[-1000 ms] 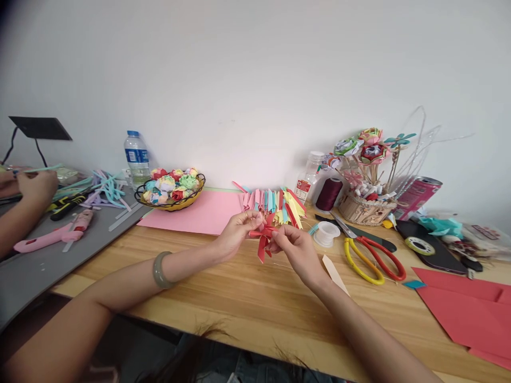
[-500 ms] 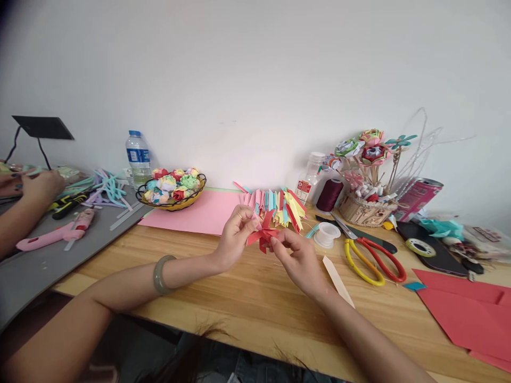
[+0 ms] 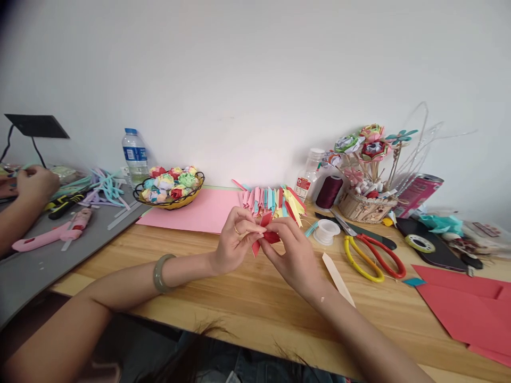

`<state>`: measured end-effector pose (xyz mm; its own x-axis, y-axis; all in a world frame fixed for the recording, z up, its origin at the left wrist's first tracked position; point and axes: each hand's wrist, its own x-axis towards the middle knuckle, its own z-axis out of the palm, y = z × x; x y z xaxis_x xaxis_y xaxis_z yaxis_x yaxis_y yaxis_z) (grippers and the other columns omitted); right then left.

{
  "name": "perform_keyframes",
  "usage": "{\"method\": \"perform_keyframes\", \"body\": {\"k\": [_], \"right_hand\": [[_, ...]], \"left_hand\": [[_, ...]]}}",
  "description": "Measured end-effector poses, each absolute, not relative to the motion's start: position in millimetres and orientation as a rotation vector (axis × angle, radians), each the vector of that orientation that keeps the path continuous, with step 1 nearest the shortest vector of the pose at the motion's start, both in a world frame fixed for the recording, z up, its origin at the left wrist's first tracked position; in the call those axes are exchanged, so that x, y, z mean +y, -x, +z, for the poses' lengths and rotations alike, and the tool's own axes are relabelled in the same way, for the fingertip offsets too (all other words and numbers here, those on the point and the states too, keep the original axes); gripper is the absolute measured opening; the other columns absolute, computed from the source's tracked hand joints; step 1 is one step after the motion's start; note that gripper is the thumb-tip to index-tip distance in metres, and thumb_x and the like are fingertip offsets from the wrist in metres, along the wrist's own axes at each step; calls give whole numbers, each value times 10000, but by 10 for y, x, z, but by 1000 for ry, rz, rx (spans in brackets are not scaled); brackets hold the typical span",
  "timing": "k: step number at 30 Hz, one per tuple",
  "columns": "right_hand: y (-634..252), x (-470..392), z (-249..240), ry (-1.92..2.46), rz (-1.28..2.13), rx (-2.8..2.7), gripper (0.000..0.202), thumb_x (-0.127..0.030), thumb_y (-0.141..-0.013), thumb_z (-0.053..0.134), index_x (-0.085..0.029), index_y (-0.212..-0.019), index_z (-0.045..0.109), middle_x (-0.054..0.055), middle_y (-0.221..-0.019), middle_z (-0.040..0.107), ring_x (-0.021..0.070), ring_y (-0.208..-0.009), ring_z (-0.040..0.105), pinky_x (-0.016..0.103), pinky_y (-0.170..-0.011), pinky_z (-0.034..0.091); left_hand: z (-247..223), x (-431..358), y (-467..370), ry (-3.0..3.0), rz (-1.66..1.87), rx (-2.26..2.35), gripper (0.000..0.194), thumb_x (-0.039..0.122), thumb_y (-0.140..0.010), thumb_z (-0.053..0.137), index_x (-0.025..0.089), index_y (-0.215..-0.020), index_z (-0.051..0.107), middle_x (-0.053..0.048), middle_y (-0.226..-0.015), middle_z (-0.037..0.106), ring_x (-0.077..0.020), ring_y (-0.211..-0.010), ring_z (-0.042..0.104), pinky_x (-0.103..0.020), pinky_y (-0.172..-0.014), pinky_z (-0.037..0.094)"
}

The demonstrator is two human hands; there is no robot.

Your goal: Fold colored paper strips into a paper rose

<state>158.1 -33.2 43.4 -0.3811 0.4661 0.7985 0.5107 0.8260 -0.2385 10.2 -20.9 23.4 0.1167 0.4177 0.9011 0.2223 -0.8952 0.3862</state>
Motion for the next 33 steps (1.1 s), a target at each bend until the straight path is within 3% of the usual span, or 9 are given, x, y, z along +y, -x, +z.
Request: {"method": "perform_keyframes", "body": {"k": [15, 22, 33], "right_hand": [[-1619, -337, 423, 724, -3, -2075, 138, -145, -782, 557, -198, -906, 527, 56, -861, 561, 160, -777, 540, 296, -659, 454], [-1547, -399, 458, 728, 40, -1952, 108, -123, -781, 534, -203, -851, 558, 17, -736, 509, 138, -680, 497, 276, -576, 421], [-1549, -386, 374, 739, -322, -1921, 174, -127, -721, 593, -226, -860, 559, 28, -753, 581, 151, -684, 563, 280, -567, 463]], "left_hand": [[256, -220, -97, -2138, 1749, 654, 63, 193, -813, 505, 191, -825, 567, -12, -791, 422, -102, -756, 467, -260, -689, 430], [307, -298, -144, -1914, 1699, 530, 54, 209, -811, 510, 186, -791, 554, 0, -767, 400, -90, -742, 449, -221, -642, 429], [443, -383, -168, -1708, 1644, 770, 175, 285, -810, 507, 157, -691, 496, -3, -770, 414, -86, -714, 449, -222, -653, 426]]}}
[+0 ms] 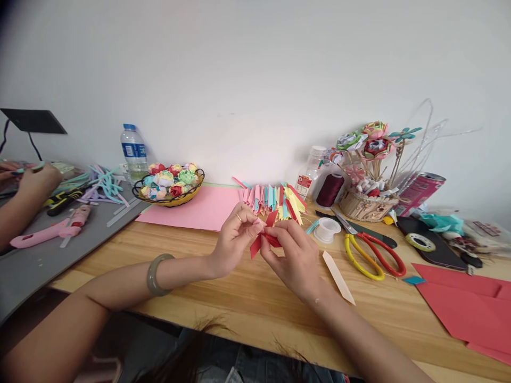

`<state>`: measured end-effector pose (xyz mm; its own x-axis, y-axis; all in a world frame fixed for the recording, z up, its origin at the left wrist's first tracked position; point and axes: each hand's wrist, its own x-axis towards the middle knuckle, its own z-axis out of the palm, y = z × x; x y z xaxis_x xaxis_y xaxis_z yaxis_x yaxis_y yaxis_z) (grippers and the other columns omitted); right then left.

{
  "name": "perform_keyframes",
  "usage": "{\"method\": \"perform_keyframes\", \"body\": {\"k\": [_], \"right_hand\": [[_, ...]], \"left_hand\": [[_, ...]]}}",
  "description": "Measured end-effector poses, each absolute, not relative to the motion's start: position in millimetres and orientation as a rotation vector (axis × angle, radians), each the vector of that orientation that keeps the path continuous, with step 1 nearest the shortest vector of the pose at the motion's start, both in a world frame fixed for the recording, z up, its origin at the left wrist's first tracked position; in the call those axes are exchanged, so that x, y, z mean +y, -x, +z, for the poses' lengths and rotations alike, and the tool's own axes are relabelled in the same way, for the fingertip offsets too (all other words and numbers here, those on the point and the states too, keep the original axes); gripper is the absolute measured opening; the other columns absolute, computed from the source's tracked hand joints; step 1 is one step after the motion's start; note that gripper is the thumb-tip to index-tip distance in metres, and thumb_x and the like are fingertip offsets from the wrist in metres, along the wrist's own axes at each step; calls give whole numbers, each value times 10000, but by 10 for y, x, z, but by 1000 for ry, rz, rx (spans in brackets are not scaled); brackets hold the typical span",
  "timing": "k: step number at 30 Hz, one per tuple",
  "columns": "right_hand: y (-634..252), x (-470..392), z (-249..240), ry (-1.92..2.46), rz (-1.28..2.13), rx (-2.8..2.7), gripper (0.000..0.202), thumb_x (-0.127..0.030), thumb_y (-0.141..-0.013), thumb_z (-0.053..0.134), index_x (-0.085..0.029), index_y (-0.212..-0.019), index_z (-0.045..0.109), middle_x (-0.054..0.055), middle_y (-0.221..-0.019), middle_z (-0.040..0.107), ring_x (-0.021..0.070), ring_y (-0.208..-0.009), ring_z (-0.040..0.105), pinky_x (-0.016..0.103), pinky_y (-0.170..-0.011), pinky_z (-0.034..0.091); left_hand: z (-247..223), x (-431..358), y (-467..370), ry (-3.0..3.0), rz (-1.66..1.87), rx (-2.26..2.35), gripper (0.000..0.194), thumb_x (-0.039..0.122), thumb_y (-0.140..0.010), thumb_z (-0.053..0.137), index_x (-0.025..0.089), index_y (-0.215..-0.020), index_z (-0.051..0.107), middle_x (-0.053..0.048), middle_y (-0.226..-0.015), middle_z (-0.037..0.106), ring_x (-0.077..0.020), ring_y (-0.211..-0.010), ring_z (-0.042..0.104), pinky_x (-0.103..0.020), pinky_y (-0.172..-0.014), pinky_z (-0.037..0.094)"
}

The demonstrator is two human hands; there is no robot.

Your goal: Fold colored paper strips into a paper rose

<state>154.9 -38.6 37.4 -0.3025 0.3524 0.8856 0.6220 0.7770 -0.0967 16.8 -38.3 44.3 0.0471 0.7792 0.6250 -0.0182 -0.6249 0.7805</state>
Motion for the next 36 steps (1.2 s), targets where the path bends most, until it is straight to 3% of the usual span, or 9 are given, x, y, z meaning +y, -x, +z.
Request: {"method": "perform_keyframes", "body": {"k": [13, 19, 23, 26, 31, 36], "right_hand": [[-1620, -332, 381, 799, -226, -1961, 138, -180, -787, 564, -234, -888, 641, 20, -742, 675, 134, -619, 614, 255, -548, 479], [-1733, -307, 438, 906, -84, -1831, 126, -219, -800, 545, -226, -690, 605, 6, -616, 633, 139, -555, 571, 274, -525, 441], [-1803, -192, 458, 1014, 4, -1702, 137, -296, -821, 511, -219, -818, 625, 46, -796, 644, 181, -734, 583, 317, -647, 454], [-1807, -127, 454, 1101, 253, -1752, 237, -377, -819, 498, -216, -934, 628, 53, -896, 649, 189, -788, 595, 322, -667, 474], [-1711, -147, 435, 1162, 712, -1814, 345, -469, -757, 545, -173, -902, 647, 69, -824, 683, 188, -701, 627, 301, -610, 498], [-1667, -157, 359, 1160, 672, -1801, 394, -487, -702, 601, -146, -897, 636, 72, -754, 677, 178, -637, 613, 296, -557, 492]], "left_hand": [[378, -175, -149, -1459, 1559, 817, 158, 258, -782, 526, 144, -682, 477, 1, -792, 419, -80, -712, 460, -214, -677, 418], [368, 69, 4, -1018, 1485, 695, 144, 255, -796, 499, 158, -708, 439, 19, -726, 488, -78, -692, 496, -244, -722, 433], [365, 49, -3, -906, 1267, 561, 171, 267, -735, 581, 151, -682, 467, 6, -728, 520, -100, -709, 545, -277, -731, 461], [340, 5, -51, -941, 1176, 506, 183, 273, -695, 623, 141, -658, 502, -5, -732, 527, -111, -711, 555, -284, -736, 470], [257, -16, -107, -1065, 1110, 541, 190, 274, -666, 646, 137, -657, 515, 9, -692, 519, -88, -666, 532, -235, -666, 446], [180, 8, -114, -1329, 1130, 634, 234, 325, -682, 638, 134, -735, 513, 12, -674, 537, -72, -595, 529, -217, -597, 415]]}}
